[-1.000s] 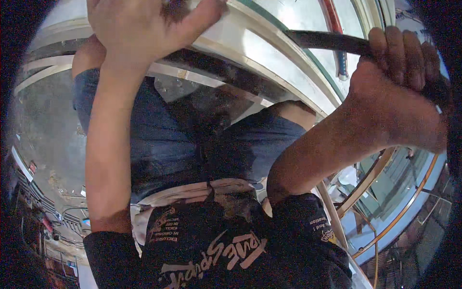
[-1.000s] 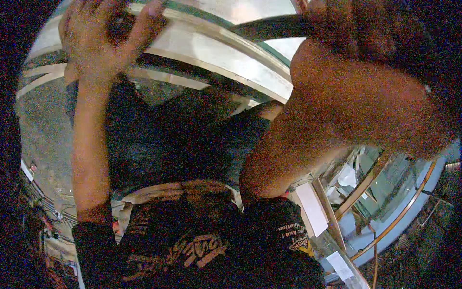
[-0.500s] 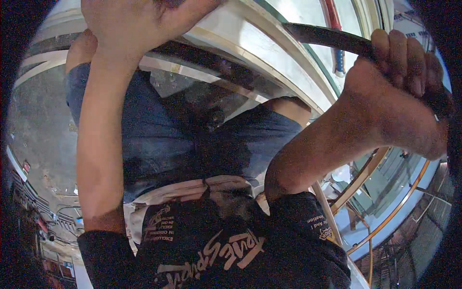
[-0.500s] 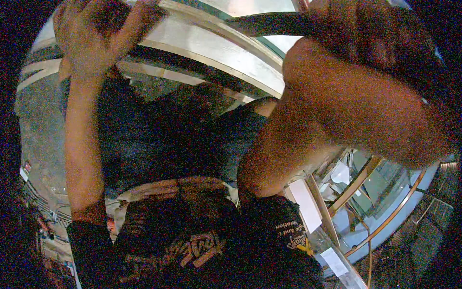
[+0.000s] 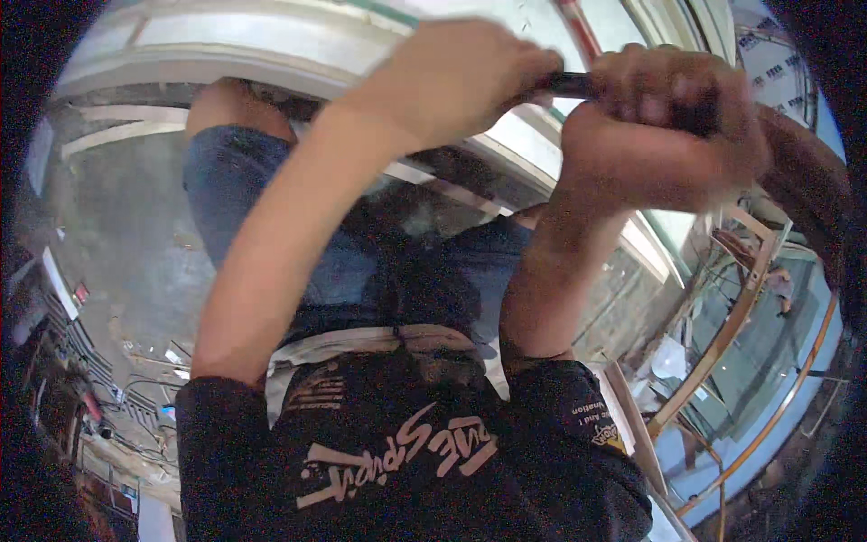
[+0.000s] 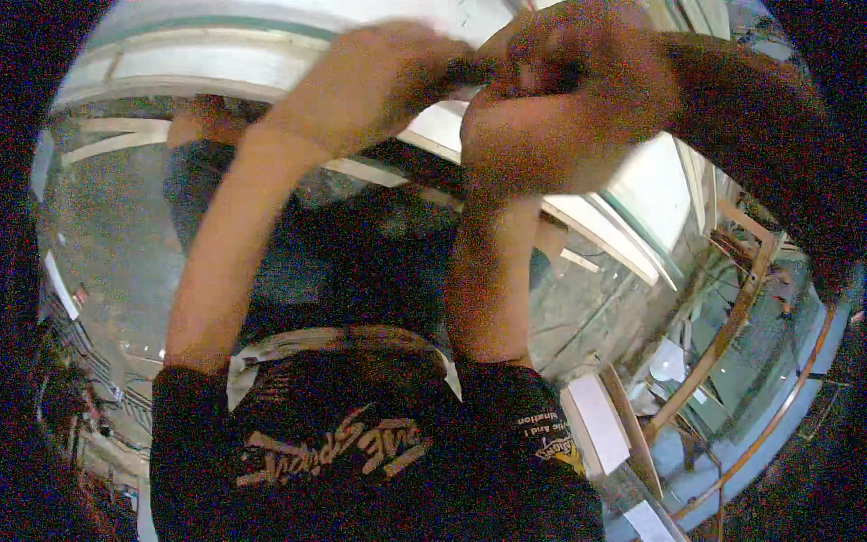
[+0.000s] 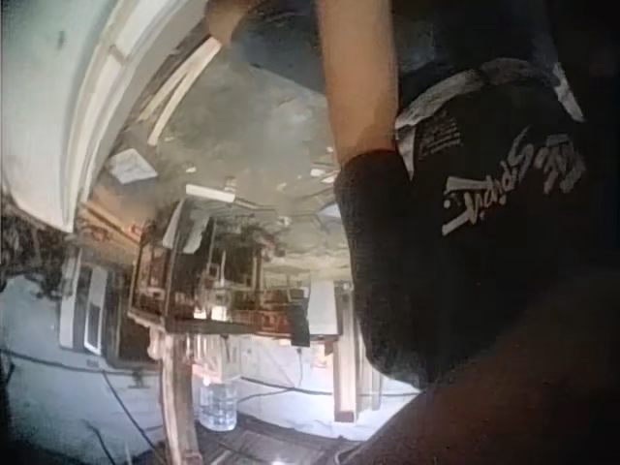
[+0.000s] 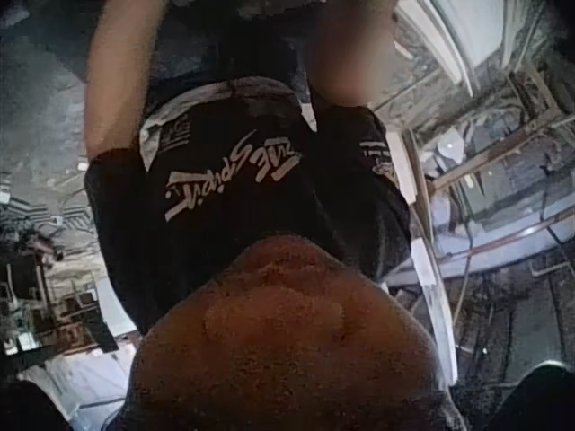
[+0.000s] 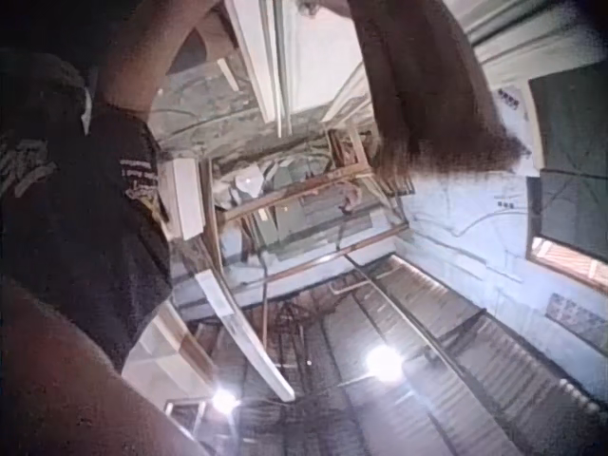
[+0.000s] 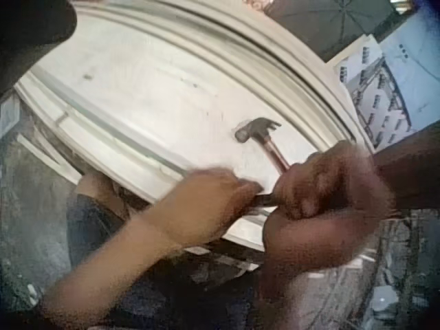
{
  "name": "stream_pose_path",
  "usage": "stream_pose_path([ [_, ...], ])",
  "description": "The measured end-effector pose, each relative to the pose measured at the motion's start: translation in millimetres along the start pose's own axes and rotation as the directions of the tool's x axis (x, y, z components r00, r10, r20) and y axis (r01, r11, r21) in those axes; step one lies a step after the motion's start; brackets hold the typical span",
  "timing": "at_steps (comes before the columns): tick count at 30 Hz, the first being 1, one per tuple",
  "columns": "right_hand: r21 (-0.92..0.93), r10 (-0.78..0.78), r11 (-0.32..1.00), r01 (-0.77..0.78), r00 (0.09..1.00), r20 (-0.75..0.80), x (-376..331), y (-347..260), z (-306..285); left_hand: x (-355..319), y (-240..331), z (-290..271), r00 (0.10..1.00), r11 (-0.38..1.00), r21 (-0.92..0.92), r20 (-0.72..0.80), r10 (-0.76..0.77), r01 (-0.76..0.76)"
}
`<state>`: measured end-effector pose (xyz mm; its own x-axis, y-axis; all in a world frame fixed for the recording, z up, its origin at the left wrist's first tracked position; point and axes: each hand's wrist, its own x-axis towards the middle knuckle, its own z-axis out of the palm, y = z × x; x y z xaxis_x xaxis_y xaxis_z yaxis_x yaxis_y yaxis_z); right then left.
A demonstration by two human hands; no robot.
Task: The person uses a chisel and a hammer to remove excess material from the edge of a wood board while seated above a stack of similar boards.
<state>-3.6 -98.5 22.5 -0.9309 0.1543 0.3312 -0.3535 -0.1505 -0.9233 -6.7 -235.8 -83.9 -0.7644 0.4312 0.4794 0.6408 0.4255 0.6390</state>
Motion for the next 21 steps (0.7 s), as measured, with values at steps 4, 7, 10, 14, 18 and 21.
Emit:
stream_pose_path([
  [4,0.035,-0.070,0.997,0.063,0.970,0.235,-12,16,-25,1,3,3,0.984,0.995,0.014,0.141,-0.104,0.103],
  [7,-0.169,-0.149,0.962,0.216,0.929,0.340,-11,23,-70,-1,4,1,0.999,0.998,0.060,0.035,-0.008,0.006],
  [10,-0.801,0.016,0.577,0.159,0.978,0.206,13,36,-123,-2,5,0,0.996,0.998,0.048,0.072,-0.054,0.050],
  [14,-0.953,0.321,0.074,0.294,0.898,0.302,44,74,-169,-2,-1,3,0.996,0.999,0.042,-0.085,-0.004,0.008],
  [18,-0.932,0.421,0.180,0.314,0.832,0.362,60,95,-179,-1,-2,5,1.000,0.999,0.031,-0.008,0.007,-0.007],
  [21,-0.891,0.485,0.430,0.145,0.795,0.364,59,65,-165,2,2,4,0.999,0.996,0.085,-0.040,-0.005,0.008],
])
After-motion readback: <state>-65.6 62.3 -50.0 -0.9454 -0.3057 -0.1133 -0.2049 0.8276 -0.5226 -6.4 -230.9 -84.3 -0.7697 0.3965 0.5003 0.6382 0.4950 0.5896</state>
